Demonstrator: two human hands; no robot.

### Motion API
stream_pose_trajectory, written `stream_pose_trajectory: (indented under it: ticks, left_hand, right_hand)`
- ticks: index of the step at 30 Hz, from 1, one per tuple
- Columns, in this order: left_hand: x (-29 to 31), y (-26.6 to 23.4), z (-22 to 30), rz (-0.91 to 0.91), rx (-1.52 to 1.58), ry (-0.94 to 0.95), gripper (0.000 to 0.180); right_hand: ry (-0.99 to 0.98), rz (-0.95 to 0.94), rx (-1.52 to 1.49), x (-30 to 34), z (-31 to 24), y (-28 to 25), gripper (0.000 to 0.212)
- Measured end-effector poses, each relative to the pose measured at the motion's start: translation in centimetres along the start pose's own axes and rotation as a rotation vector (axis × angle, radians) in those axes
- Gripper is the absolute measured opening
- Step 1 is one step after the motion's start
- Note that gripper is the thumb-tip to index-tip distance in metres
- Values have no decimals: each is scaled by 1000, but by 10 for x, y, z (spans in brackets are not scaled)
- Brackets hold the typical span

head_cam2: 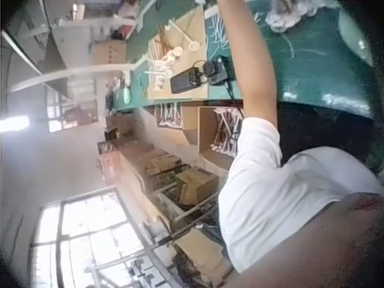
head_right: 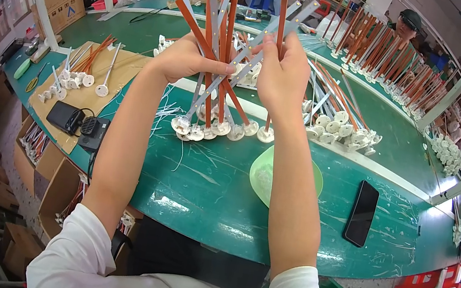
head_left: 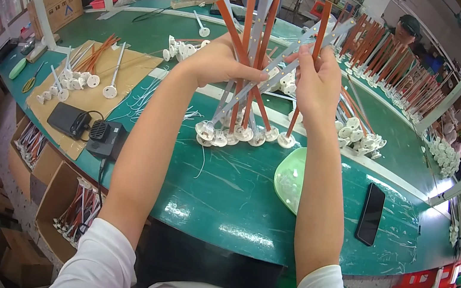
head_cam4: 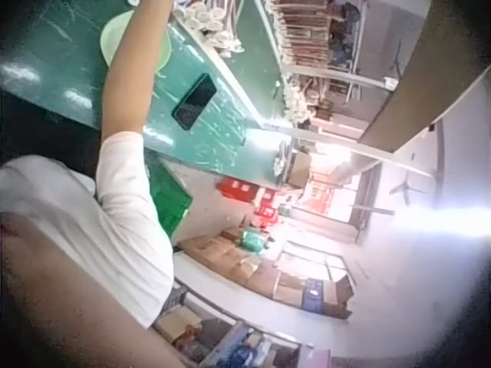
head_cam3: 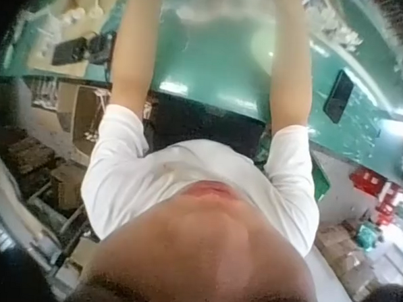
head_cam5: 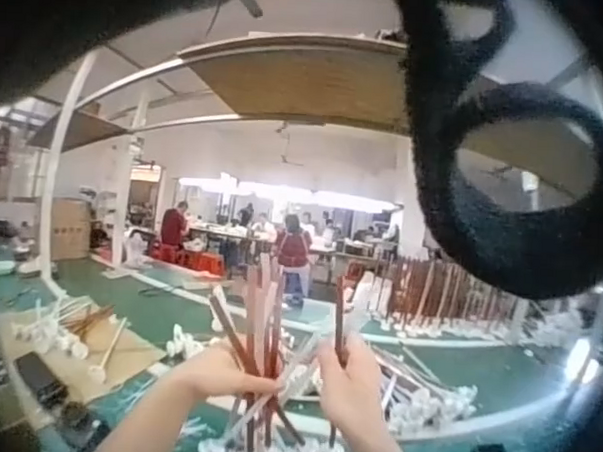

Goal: Gathering multiple LED light strips into a bundle and securing them with a plastic cable tie before placing them into a storage box.

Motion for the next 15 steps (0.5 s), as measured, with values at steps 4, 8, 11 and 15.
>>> stream_pose_trajectory:
  ticks: [4, 8, 11, 15]
  left_hand:
    - [-2, -2, -2, -71, 24, 57, 33]
    - [-7, 4, -9, -114, 41, 79, 38]
    - [-7, 12, -9, -104, 84, 80, 38]
    - [-5, 21, -7, -114, 119, 54, 37]
  right_hand:
    - [-81, -39, 37, 3, -12, -2, 18]
    - [-34, -43, 271, 5, -15, -4, 24]
    - [13, -58, 180, 3, -6, -4, 27]
    - [-13, -68, 149, 3, -6, -1, 28]
Point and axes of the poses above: each hand's wrist, its own x-axis away from the middle knuckle, its own y-axis out of the palm, z = x × y, the point moved 3 cm from there along -x, towards the middle knuckle, and after that the axes turned 2 degrees about z, right-handed, at the moved point
